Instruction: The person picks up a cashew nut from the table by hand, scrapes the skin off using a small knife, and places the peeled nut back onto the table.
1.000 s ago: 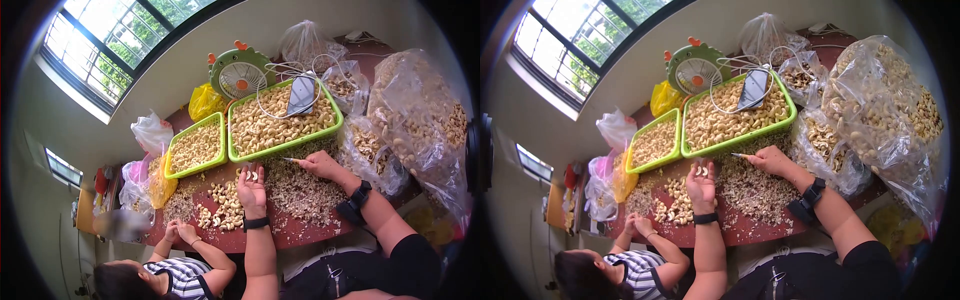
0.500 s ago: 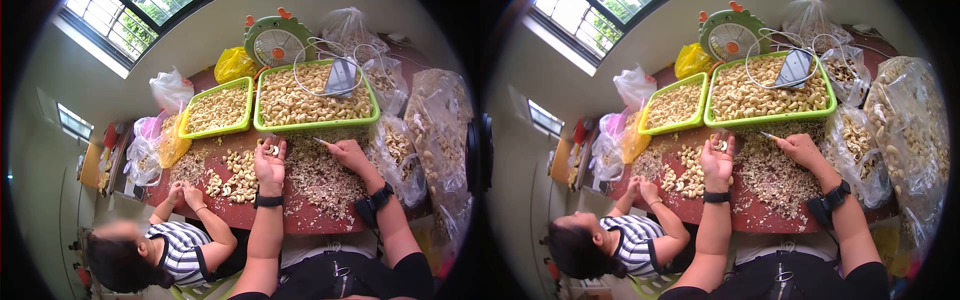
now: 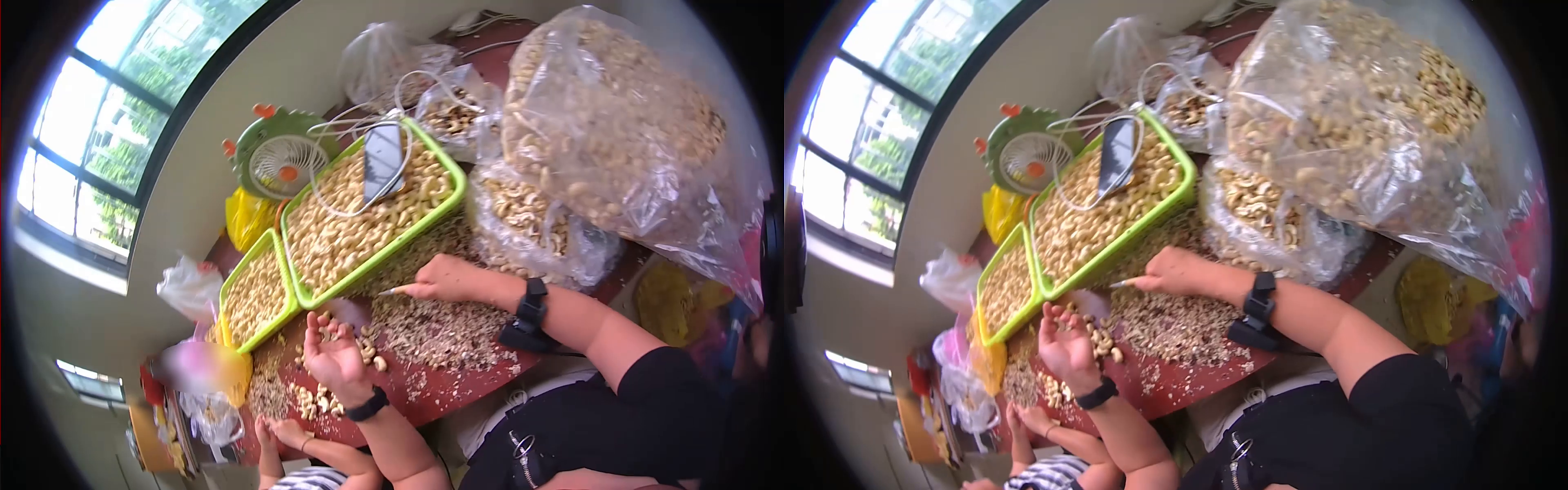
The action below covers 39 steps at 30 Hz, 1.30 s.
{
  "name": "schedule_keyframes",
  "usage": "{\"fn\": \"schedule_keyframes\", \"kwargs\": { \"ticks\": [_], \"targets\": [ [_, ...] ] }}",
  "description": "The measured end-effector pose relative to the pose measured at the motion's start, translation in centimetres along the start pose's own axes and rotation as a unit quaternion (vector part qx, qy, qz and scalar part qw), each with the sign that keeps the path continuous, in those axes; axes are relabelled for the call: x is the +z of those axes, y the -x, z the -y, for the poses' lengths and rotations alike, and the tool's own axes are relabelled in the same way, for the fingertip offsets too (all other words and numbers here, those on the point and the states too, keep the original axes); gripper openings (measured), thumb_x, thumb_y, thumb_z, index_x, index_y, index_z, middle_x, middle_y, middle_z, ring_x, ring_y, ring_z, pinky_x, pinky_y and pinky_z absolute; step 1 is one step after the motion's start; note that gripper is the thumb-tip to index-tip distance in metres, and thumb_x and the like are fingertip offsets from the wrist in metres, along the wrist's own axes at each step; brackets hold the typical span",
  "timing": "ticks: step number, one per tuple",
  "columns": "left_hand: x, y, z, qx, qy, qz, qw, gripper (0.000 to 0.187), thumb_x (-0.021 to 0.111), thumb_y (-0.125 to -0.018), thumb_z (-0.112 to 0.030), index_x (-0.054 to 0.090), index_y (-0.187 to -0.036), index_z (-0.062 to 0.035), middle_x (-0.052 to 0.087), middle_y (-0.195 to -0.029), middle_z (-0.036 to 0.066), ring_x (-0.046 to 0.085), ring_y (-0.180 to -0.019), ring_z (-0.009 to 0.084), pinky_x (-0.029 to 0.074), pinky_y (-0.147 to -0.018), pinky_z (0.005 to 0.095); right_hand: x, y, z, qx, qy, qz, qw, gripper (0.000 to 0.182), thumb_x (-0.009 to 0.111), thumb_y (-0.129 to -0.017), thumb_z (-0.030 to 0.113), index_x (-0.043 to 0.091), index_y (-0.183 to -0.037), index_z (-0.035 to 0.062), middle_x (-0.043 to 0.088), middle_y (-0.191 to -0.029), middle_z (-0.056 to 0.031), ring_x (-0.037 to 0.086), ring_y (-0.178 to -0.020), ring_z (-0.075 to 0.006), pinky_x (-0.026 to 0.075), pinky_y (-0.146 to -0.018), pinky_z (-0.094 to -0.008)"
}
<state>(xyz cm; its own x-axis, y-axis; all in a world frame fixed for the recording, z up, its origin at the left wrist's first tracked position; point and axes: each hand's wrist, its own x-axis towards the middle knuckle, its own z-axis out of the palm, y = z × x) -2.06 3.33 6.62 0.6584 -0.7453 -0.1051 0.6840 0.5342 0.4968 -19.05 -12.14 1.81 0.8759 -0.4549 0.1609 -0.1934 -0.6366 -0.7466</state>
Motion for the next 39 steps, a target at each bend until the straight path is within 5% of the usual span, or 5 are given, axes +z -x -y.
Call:
{"fn": "schedule_keyframes", "kwargs": {
  "ticks": [9, 12, 24, 28, 39],
  "targets": [
    [13.4, 2.1, 13.4, -0.158, -0.13, 0.164, 0.965, 0.032, 0.041, -0.087, -0.024, 0.044, -0.104, 0.003, 0.048, -0.095, 0.015, 0.048, -0.089, 0.0239, 0.041, -0.08, 0.0331, 4.2, -1.5, -2.8, -0.114, -0.133, -0.175, 0.969, 0.038, 0.049, -0.08, 0.036, 0.053, -0.097, 0.0019, 0.057, -0.088, -0.0201, 0.056, -0.084, -0.0312, 0.044, -0.07, -0.0373],
    [13.4, 1.1, 17.1, -0.194, -0.262, 0.15, 0.933, 0.049, 0.047, -0.085, -0.035, 0.038, -0.12, -0.003, 0.041, -0.117, 0.013, 0.041, -0.107, 0.0253, 0.032, -0.089, 0.0323, 2.2, -0.3, -2.0, -0.007, -0.023, -0.159, 0.987, 0.05, 0.046, -0.082, 0.043, 0.049, -0.054, 0.0014, 0.047, -0.048, -0.007, 0.045, -0.045, -0.0179, 0.035, -0.046, -0.034],
    [5.8, 4.0, 10.0, 0.065, -0.327, 0.129, 0.934, 0.026, 0.049, -0.084, -0.02, 0.051, -0.067, -0.0012, 0.051, -0.059, 0.001, 0.047, -0.052, 0.0051, 0.039, -0.046, 0.0182, 3.5, -0.7, -3.7, -0.094, -0.15, -0.26, 0.949, 0.039, 0.045, -0.083, 0.032, 0.049, -0.065, -0.0015, 0.049, -0.056, -0.0065, 0.044, -0.051, -0.0137, 0.038, -0.05, -0.0307],
    [3.7, 5.9, 6.7, 0.157, -0.231, 0.084, 0.956, 0.005, 0.047, -0.074, 0.001, 0.048, -0.079, 0.0, 0.05, -0.057, 0.004, 0.049, -0.04, 0.0098, 0.036, -0.033, 0.0202, 2.0, -3.2, -8.0, -0.019, -0.163, 0.083, 0.983, 0.046, 0.041, -0.086, 0.04, 0.053, -0.077, -0.0028, 0.05, -0.065, -0.0006, 0.045, -0.06, -0.0095, 0.036, -0.05, -0.0268],
    [0.9, 8.9, -0.4, 0.261, -0.235, 0.007, 0.936, 0.061, 0.045, -0.075, -0.001, 0.02, -0.13, -0.0073, 0.039, -0.102, 0.01, 0.05, -0.066, 0.0105, 0.046, -0.045, 0.019, 1.8, -3.1, -6.8, -0.13, -0.151, -0.087, 0.976, 0.029, 0.042, -0.082, 0.028, 0.058, -0.082, 0.0034, 0.052, -0.058, -0.0055, 0.048, -0.052, -0.0185, 0.038, -0.047, -0.0299]
  ]
}}
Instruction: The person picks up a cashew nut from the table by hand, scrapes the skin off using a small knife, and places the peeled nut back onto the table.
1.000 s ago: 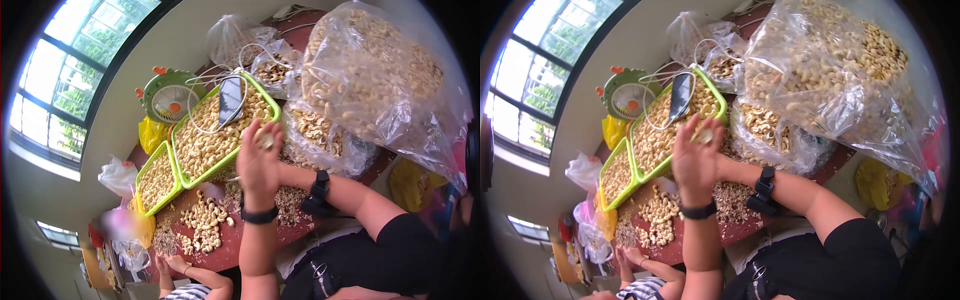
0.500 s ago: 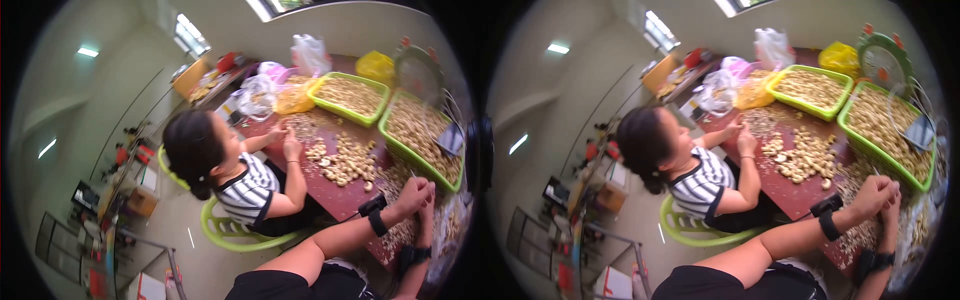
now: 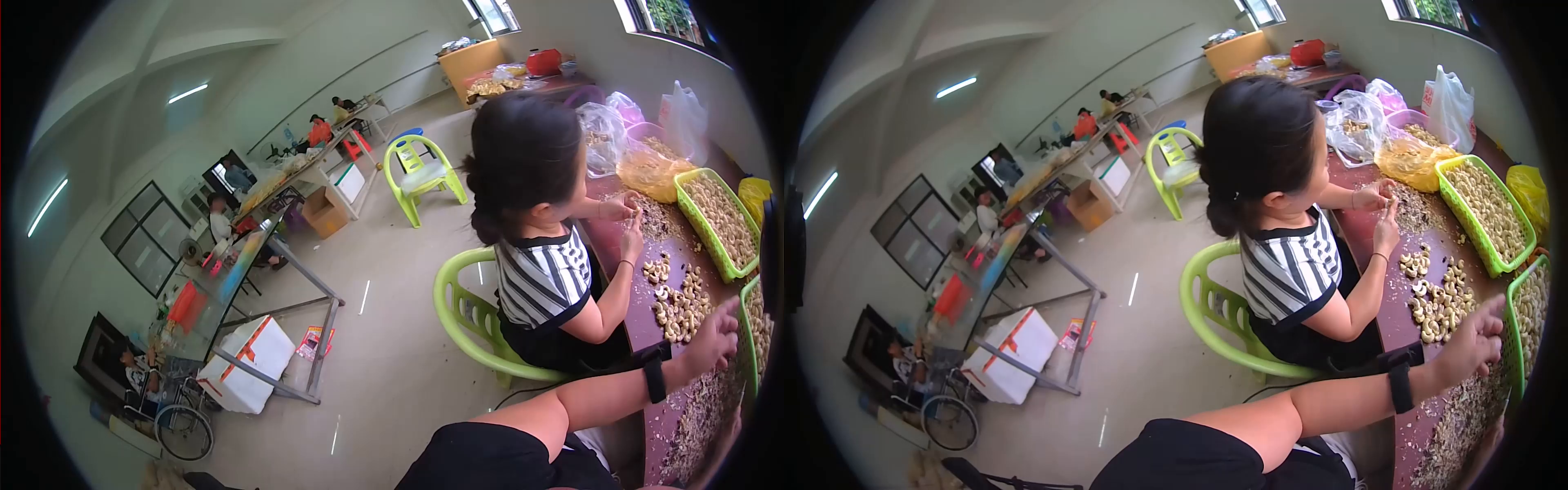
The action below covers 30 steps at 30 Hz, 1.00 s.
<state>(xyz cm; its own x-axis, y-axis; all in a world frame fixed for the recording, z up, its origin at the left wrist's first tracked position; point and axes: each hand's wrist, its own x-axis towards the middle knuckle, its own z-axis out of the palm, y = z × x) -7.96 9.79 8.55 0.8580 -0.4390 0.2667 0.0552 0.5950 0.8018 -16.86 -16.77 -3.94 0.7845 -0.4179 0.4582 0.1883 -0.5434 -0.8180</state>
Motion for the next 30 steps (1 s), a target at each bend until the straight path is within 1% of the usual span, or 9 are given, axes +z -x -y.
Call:
{"fn": "schedule_keyframes", "kwargs": {
  "ticks": [1, 8, 9, 10, 11, 17, 20, 26, 30],
  "targets": [
    [-0.4, -0.1, -1.3, 0.005, 0.029, -0.041, 0.999, 0.061, 0.045, -0.076, -0.003, 0.018, -0.131, -0.0076, 0.04, -0.101, 0.009, 0.05, -0.066, 0.0099, 0.047, -0.046, 0.0191, -1.2, -0.4, -1.3, -0.204, 0.304, 0.096, 0.926, 0.025, 0.041, -0.082, 0.015, 0.058, -0.098, 0.0067, 0.058, -0.064, -0.0076, 0.054, -0.055, -0.0229, 0.044, -0.049, -0.0325],
    [-6.5, -4.5, -8.1, 0.089, 0.053, -0.196, 0.975, 0.064, 0.045, -0.08, -0.009, 0.01, -0.133, -0.01, 0.048, -0.087, 0.007, 0.054, -0.063, 0.0114, 0.047, -0.043, 0.0218, 0.3, -0.1, 1.2, -0.203, 0.395, 0.088, 0.891, 0.053, 0.049, -0.071, 0.007, 0.042, -0.123, 0.0117, 0.052, -0.052, -0.0086, 0.047, -0.043, -0.022, 0.04, -0.042, -0.0328],
    [-7.3, -5.2, -8.5, 0.102, 0.071, -0.2, 0.972, 0.066, 0.046, -0.08, -0.009, 0.007, -0.133, -0.0108, 0.049, -0.082, 0.006, 0.055, -0.062, 0.0128, 0.047, -0.043, 0.0236, 1.6, 0.2, -1.2, -0.127, 0.196, 0.03, 0.972, 0.022, 0.043, -0.079, 0.023, 0.045, -0.096, 0.009, 0.041, -0.054, -0.0016, 0.036, -0.047, -0.0136, 0.03, -0.043, -0.0275],
    [-7.4, -5.1, -10.2, 0.069, 0.082, -0.21, 0.972, 0.07, 0.047, -0.078, -0.007, 0.004, -0.133, -0.0113, 0.05, -0.081, 0.007, 0.055, -0.061, 0.0136, 0.048, -0.044, 0.025, 1.4, 0.0, -3.1, -0.047, -0.011, -0.039, 0.998, 0.039, 0.037, -0.088, 0.039, 0.047, -0.069, 0.0063, 0.03, -0.056, 0.0054, 0.026, -0.051, -0.0053, 0.02, -0.044, -0.0222],
    [-8.4, -6.2, -10.8, 0.068, 0.088, -0.218, 0.97, 0.073, 0.047, -0.077, -0.005, 0.001, -0.133, -0.0113, 0.051, -0.078, 0.008, 0.055, -0.061, 0.0153, 0.048, -0.046, 0.0269, -0.3, -0.5, -4.7, 0.052, -0.059, 0.049, 0.996, 0.04, 0.038, -0.088, 0.039, 0.042, -0.061, 0.0093, 0.027, -0.054, 0.0059, 0.024, -0.048, -0.0049, 0.019, -0.043, -0.0232],
    [-10.1, -11.1, -14.1, 0.137, 0.098, -0.225, 0.96, 0.075, 0.046, -0.077, -0.004, -0.002, -0.133, -0.0162, 0.05, -0.084, 0.008, 0.056, -0.068, 0.0196, 0.049, -0.054, 0.0301, -1.0, -0.4, -5.5, 0.121, -0.068, 0.059, 0.989, 0.042, 0.041, -0.087, 0.035, 0.034, -0.054, 0.0102, 0.027, -0.051, 0.0055, 0.024, -0.046, -0.0053, 0.02, -0.041, -0.0241],
    [-7.6, -10.9, -11.2, 0.089, 0.09, -0.168, 0.978, 0.071, 0.046, -0.078, -0.004, 0.003, -0.133, -0.0153, 0.052, -0.088, 0.009, 0.057, -0.069, 0.0191, 0.049, -0.057, 0.0301, -0.2, 0.2, -3.4, 0.106, -0.013, 0.044, 0.993, 0.041, 0.044, -0.086, 0.03, 0.031, -0.053, 0.0098, 0.028, -0.05, 0.0052, 0.025, -0.046, -0.0055, 0.02, -0.042, -0.0251],
    [-5.0, -9.6, -2.7, 0.0, 0.012, -0.18, 0.984, 0.057, 0.046, -0.079, -0.005, 0.018, -0.13, -0.0059, 0.052, -0.09, 0.009, 0.056, -0.068, 0.0153, 0.049, -0.052, 0.0254, 0.2, 0.9, 2.1, 0.131, 0.002, 0.022, 0.991, 0.043, 0.044, -0.086, 0.028, 0.036, -0.05, 0.008, 0.032, -0.046, 0.0051, 0.027, -0.041, -0.0052, 0.021, -0.038, -0.0237],
    [-4.9, -10.3, 0.0, -0.033, 0.032, -0.193, 0.98, 0.059, 0.05, -0.078, -0.003, 0.022, -0.128, -0.0082, 0.054, -0.087, 0.009, 0.057, -0.068, 0.0168, 0.049, -0.051, 0.0271, 0.2, 1.0, 2.7, 0.146, 0.017, 0.014, 0.989, 0.043, 0.045, -0.085, 0.028, 0.04, -0.048, 0.0063, 0.034, -0.043, 0.004, 0.03, -0.039, -0.0058, 0.023, -0.037, -0.0235]
  ]
}}
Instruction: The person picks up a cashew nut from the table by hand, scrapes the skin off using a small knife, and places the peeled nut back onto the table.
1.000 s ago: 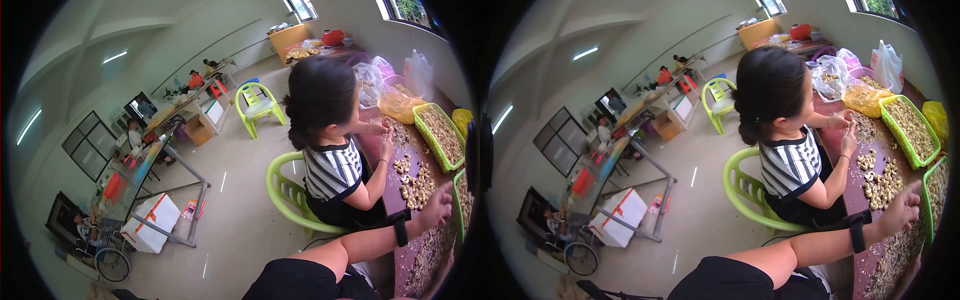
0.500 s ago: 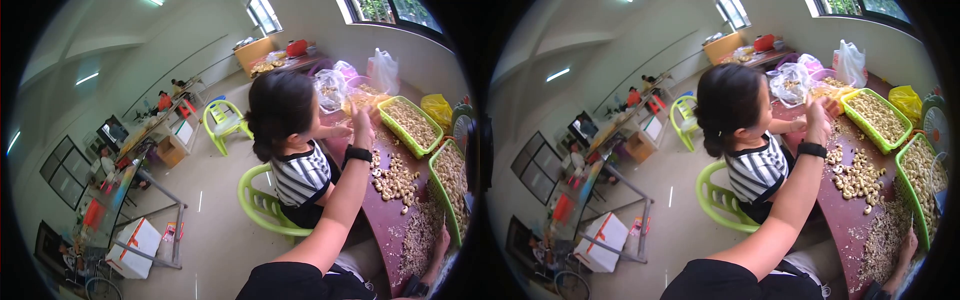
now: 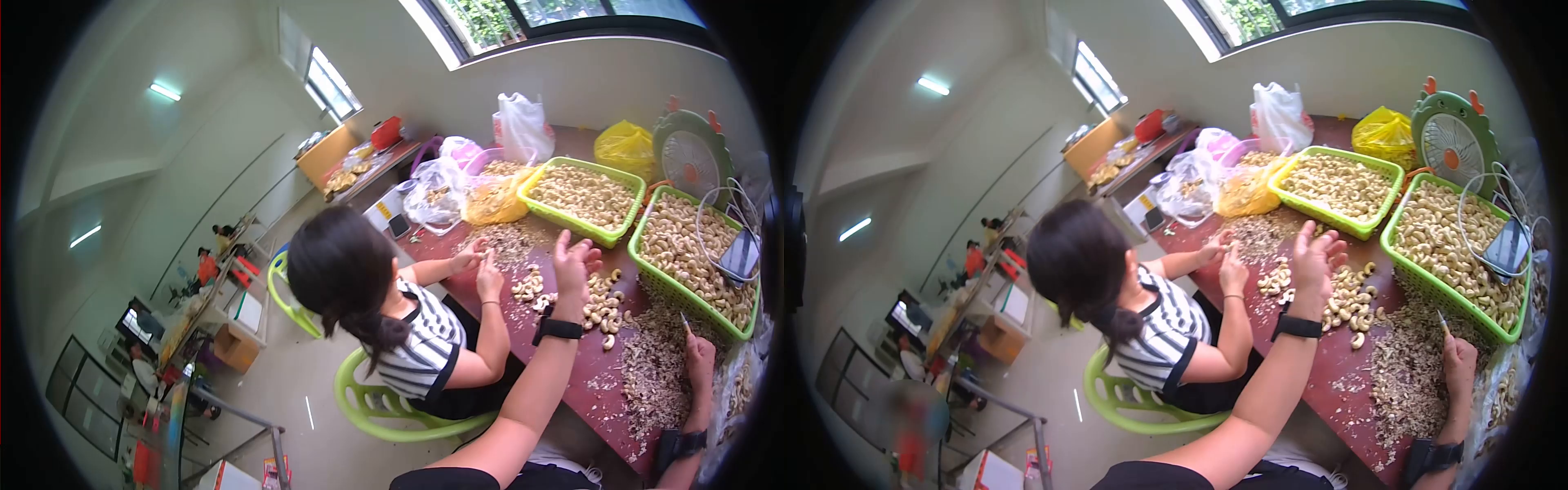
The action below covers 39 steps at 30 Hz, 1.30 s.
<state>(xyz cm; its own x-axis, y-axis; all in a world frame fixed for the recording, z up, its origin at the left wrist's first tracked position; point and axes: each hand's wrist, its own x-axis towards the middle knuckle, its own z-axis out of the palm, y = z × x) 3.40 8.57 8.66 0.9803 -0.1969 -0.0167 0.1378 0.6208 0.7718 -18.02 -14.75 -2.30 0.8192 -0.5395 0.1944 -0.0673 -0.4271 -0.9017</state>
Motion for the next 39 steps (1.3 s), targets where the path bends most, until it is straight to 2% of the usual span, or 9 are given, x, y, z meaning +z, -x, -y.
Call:
{"fn": "schedule_keyframes", "kwargs": {
  "ticks": [2, 4, 7, 14, 18, 21, 25, 27, 39],
  "targets": [
    [-0.3, -2.1, -1.4, 0.053, 0.031, -0.006, 0.998, 0.051, 0.05, -0.078, -0.003, 0.028, -0.123, -0.0089, 0.055, -0.081, 0.008, 0.057, -0.063, 0.0171, 0.049, -0.051, 0.0278, 0.1, 0.0, -0.7, 0.024, -0.013, -0.003, 1.0, 0.043, 0.046, -0.084, 0.028, 0.042, -0.049, 0.0045, 0.036, -0.043, 0.0027, 0.032, -0.039, -0.0064, 0.024, -0.037, -0.0241],
    [-0.5, -5.3, -4.4, 0.091, 0.099, -0.041, 0.99, 0.009, 0.043, -0.081, -0.008, 0.046, -0.088, -0.0047, 0.056, -0.073, 0.006, 0.056, -0.059, 0.0157, 0.049, -0.052, 0.0282, -0.1, -0.1, -0.7, 0.027, -0.002, -0.001, 1.0, 0.043, 0.046, -0.084, 0.028, 0.043, -0.049, 0.0043, 0.037, -0.043, 0.0025, 0.032, -0.038, -0.0065, 0.025, -0.037, -0.0242],
    [-1.4, -12.2, -8.3, 0.011, 0.323, -0.09, 0.942, 0.012, 0.04, -0.076, -0.006, 0.048, -0.074, 0.0026, 0.053, -0.068, 0.011, 0.055, -0.064, 0.0204, 0.05, -0.058, 0.0302, 0.3, 0.0, 0.5, 0.034, 0.001, 0.002, 0.999, 0.042, 0.047, -0.083, 0.027, 0.045, -0.049, 0.0033, 0.038, -0.043, 0.002, 0.033, -0.039, -0.0069, 0.025, -0.037, -0.0242],
    [-2.0, -16.8, -16.5, 0.21, 0.199, -0.218, 0.932, 0.012, 0.033, -0.066, -0.001, 0.044, -0.068, 0.0044, 0.049, -0.062, 0.011, 0.051, -0.047, 0.0193, 0.048, -0.045, 0.0256, -0.1, 0.1, 0.9, 0.037, 0.02, -0.007, 0.999, 0.039, 0.049, -0.081, 0.023, 0.044, -0.05, 0.0007, 0.037, -0.044, 0.0009, 0.033, -0.041, -0.0068, 0.025, -0.039, -0.0253],
    [-3.8, -16.9, -17.5, 0.224, 0.199, -0.252, 0.92, 0.013, 0.032, -0.067, 0.0, 0.044, -0.069, 0.0039, 0.048, -0.062, 0.01, 0.05, -0.048, 0.0188, 0.048, -0.044, 0.0262, 0.0, 0.6, 2.4, 0.073, 0.0, -0.002, 0.997, 0.038, 0.049, -0.081, 0.022, 0.043, -0.05, 0.0006, 0.037, -0.044, 0.0004, 0.033, -0.042, -0.007, 0.025, -0.039, -0.0262],
    [-2.4, -16.4, -16.2, 0.216, 0.185, -0.133, 0.949, 0.013, 0.033, -0.071, -0.001, 0.046, -0.071, 0.0021, 0.05, -0.064, 0.01, 0.051, -0.05, 0.0182, 0.048, -0.049, 0.0263, 0.5, 0.6, 4.4, 0.054, 0.016, -0.005, 0.998, 0.037, 0.05, -0.08, 0.022, 0.043, -0.05, 0.0006, 0.036, -0.043, 0.0005, 0.033, -0.041, -0.007, 0.025, -0.039, -0.0263],
    [3.4, -9.9, -9.0, 0.064, 0.221, -0.011, 0.973, 0.013, 0.038, -0.078, -0.004, 0.049, -0.075, 0.0021, 0.053, -0.064, 0.008, 0.053, -0.056, 0.016, 0.047, -0.052, 0.0255, 0.5, 0.7, 3.5, 0.04, 0.032, -0.011, 0.999, 0.037, 0.051, -0.08, 0.021, 0.044, -0.051, -0.0001, 0.037, -0.044, 0.0004, 0.033, -0.041, -0.007, 0.026, -0.039, -0.0261],
    [2.9, -8.9, -4.3, 0.017, 0.241, 0.043, 0.969, 0.04, 0.04, -0.076, 0.003, 0.032, -0.113, -0.0092, 0.054, -0.079, 0.007, 0.053, -0.059, 0.0136, 0.047, -0.051, 0.0254, 0.3, 0.8, 3.7, 0.058, 0.005, 0.002, 0.998, 0.037, 0.051, -0.08, 0.021, 0.044, -0.051, -0.0004, 0.037, -0.044, 0.0003, 0.032, -0.042, -0.0071, 0.026, -0.04, -0.026],
    [2.7, 2.7, 8.6, -0.071, 0.065, -0.023, 0.995, 0.043, 0.044, -0.078, 0.001, 0.031, -0.118, -0.0075, 0.052, -0.084, 0.007, 0.051, -0.06, 0.0112, 0.047, -0.05, 0.0245, 0.2, 0.8, 3.8, 0.049, 0.029, 0.006, 0.998, 0.038, 0.052, -0.08, 0.023, 0.043, -0.052, -0.0015, 0.036, -0.045, 0.0001, 0.032, -0.043, -0.007, 0.025, -0.04, -0.0264]
  ]
}}
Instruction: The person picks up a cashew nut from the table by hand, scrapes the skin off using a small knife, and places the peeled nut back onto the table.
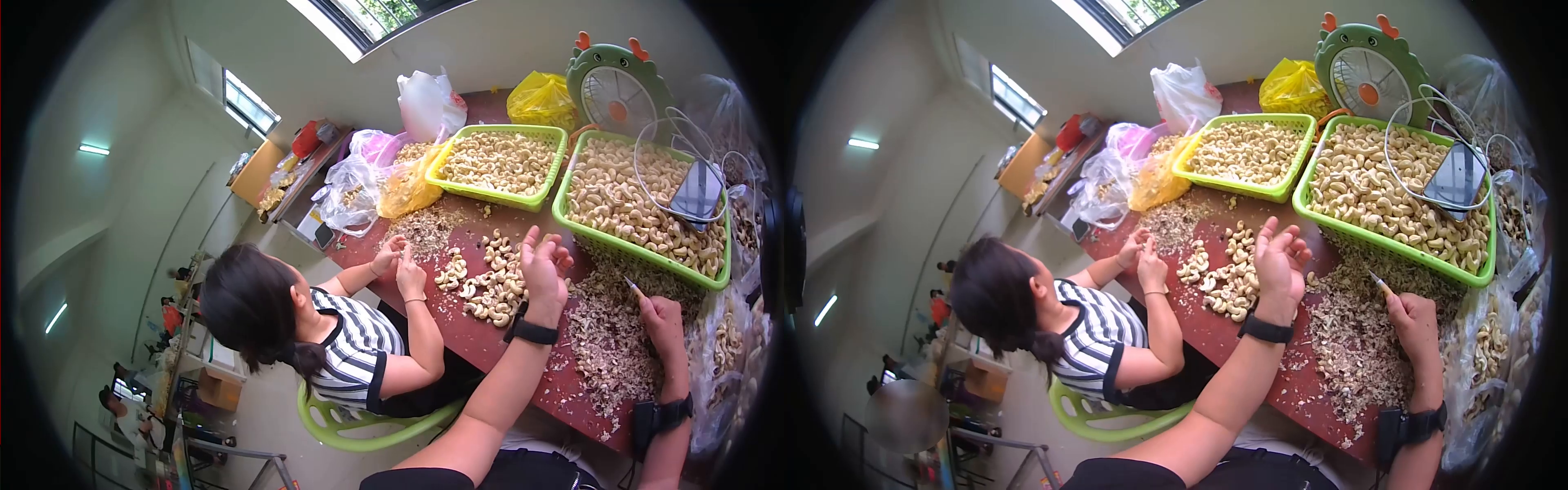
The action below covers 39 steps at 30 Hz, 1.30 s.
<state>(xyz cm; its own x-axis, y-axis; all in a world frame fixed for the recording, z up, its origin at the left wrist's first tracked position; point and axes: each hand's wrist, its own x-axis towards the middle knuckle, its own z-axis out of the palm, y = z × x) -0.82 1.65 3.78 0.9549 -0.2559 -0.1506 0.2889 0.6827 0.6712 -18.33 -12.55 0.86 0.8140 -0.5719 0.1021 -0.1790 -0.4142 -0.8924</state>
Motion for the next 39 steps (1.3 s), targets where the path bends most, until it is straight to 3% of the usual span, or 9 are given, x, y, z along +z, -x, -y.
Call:
{"fn": "schedule_keyframes", "kwargs": {
  "ticks": [10, 39],
  "targets": [
    [-1.0, 1.1, 3.5, 0.022, -0.145, 0.03, 0.989, 0.045, 0.043, -0.08, -0.003, 0.027, -0.121, -0.0065, 0.051, -0.083, 0.006, 0.05, -0.057, 0.0083, 0.046, -0.046, 0.0208, 0.1, -0.1, -0.7, 0.022, -0.006, 0.007, 1.0, 0.038, 0.052, -0.08, 0.024, 0.046, -0.052, -0.0005, 0.038, -0.045, 0.001, 0.033, -0.042, -0.0065, 0.027, -0.039, -0.0254],
    [-0.7, 1.8, 4.0, 0.022, -0.179, 0.049, 0.982, 0.044, 0.042, -0.08, -0.001, 0.027, -0.122, -0.0028, 0.05, -0.083, 0.005, 0.047, -0.056, 0.0063, 0.043, -0.045, 0.0188, -0.4, 0.5, -0.1, 0.025, -0.018, 0.027, 0.999, 0.038, 0.051, -0.081, 0.024, 0.044, -0.053, -0.0001, 0.037, -0.045, 0.0015, 0.032, -0.042, -0.0061, 0.026, -0.039, -0.0248]
  ]
}}
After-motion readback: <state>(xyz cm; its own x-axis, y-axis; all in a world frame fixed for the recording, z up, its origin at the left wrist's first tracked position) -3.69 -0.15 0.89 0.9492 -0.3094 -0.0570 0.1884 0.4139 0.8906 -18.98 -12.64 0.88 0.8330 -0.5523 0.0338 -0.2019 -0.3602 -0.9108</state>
